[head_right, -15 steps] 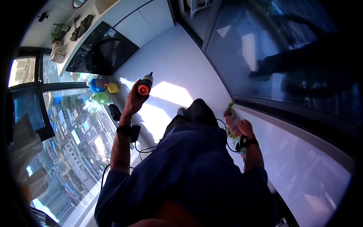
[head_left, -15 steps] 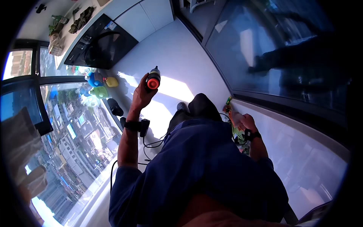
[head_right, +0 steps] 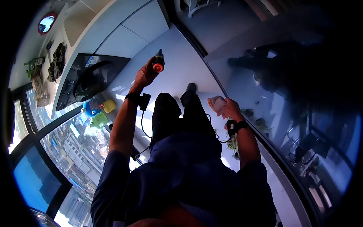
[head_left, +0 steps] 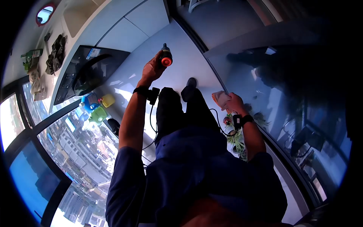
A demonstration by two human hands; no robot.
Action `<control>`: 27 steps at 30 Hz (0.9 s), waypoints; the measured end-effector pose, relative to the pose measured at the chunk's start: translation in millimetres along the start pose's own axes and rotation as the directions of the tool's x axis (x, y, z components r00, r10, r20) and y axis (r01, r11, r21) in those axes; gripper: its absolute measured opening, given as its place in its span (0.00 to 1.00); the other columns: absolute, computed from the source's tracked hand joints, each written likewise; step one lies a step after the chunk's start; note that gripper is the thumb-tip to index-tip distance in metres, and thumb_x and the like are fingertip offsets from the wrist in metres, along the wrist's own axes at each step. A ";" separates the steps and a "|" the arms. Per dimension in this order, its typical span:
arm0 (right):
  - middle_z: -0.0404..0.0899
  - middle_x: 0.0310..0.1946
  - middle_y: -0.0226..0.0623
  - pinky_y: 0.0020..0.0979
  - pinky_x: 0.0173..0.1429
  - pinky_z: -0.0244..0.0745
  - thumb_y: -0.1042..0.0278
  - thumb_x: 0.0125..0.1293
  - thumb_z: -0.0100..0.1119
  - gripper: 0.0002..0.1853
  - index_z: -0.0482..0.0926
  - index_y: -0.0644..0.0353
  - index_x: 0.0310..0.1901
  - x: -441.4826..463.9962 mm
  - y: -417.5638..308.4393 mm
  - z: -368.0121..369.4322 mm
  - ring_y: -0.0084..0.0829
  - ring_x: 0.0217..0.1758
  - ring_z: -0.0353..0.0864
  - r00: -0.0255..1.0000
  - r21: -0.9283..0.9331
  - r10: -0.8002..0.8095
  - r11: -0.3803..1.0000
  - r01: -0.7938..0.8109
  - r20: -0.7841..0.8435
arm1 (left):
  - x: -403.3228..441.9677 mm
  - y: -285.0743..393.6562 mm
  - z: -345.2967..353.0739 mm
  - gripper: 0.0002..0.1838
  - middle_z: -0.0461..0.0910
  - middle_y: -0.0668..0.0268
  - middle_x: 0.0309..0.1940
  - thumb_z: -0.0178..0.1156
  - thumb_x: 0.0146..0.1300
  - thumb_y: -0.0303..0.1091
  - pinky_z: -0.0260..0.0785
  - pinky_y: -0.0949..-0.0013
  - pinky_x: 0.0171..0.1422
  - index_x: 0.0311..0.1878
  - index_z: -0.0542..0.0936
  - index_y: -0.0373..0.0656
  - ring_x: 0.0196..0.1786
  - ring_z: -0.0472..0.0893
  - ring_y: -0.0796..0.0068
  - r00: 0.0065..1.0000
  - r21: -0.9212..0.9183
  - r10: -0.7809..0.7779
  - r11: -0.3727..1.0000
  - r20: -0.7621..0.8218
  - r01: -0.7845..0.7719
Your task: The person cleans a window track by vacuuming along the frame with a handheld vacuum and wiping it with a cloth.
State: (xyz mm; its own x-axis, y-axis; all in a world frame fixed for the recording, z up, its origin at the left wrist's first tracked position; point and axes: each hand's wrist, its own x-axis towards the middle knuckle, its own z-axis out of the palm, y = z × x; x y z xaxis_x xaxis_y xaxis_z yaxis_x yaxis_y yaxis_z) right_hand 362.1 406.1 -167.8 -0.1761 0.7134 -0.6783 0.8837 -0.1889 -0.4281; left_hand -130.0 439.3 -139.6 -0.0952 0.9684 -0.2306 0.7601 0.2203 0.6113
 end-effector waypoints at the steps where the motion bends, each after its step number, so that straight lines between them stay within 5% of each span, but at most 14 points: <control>1: 0.86 0.39 0.52 0.44 0.50 0.80 0.68 0.56 0.63 0.15 0.80 0.63 0.46 16.1 -14.7 -5.7 0.54 0.44 0.87 1.000 -0.022 -0.029 0.999 0.029 -0.011 | 18.3 0.0 4.4 0.41 0.84 0.50 0.60 0.68 0.64 0.42 0.77 0.53 0.64 0.79 0.64 0.49 0.61 0.83 0.46 0.999 -0.020 0.036 0.999 0.013 -0.036; 7: 0.86 0.44 0.54 0.46 0.54 0.81 0.69 0.58 0.63 0.20 0.79 0.61 0.54 81.2 -98.2 -14.5 0.57 0.51 0.86 0.999 0.004 -0.038 0.999 0.038 -0.038 | 114.0 -48.2 16.6 0.37 0.83 0.53 0.60 0.65 0.65 0.37 0.78 0.53 0.63 0.77 0.66 0.52 0.60 0.84 0.48 0.975 0.007 0.163 0.986 0.151 -0.166; 14: 0.86 0.45 0.50 0.47 0.54 0.81 0.72 0.58 0.64 0.19 0.79 0.58 0.53 143.7 -84.8 54.3 0.56 0.51 0.85 0.996 0.013 0.037 0.999 -0.036 -0.078 | 184.4 -98.5 48.0 0.36 0.85 0.54 0.48 0.65 0.64 0.33 0.80 0.53 0.56 0.76 0.67 0.51 0.52 0.86 0.51 0.899 0.199 0.235 0.925 0.370 -0.324; 16: 0.86 0.50 0.49 0.45 0.61 0.80 0.71 0.59 0.61 0.22 0.79 0.58 0.57 166.1 -85.5 67.5 0.52 0.56 0.85 0.996 -0.029 0.080 0.996 -0.079 0.047 | 206.6 -102.7 57.0 0.38 0.86 0.54 0.48 0.69 0.65 0.33 0.82 0.52 0.53 0.77 0.64 0.50 0.49 0.87 0.49 0.854 0.273 0.221 0.884 0.472 -0.380; 27: 0.85 0.53 0.47 0.42 0.64 0.79 0.70 0.58 0.69 0.28 0.77 0.60 0.62 332.7 -64.8 166.2 0.49 0.59 0.84 0.983 -0.067 0.132 0.990 -0.124 0.128 | 283.8 -167.5 174.6 0.40 0.88 0.54 0.41 0.74 0.58 0.28 0.84 0.58 0.45 0.73 0.67 0.48 0.42 0.90 0.54 0.815 0.187 0.371 0.851 0.445 -0.490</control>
State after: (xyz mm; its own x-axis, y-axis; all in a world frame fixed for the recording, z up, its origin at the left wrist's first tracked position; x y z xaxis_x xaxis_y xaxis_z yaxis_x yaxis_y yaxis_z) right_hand 174.2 543.6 -465.0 -0.1120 0.5897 -0.7998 0.9258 -0.2306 -0.2996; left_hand -172.2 656.9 -439.7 0.4910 0.8186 -0.2981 0.8140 -0.3091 0.4919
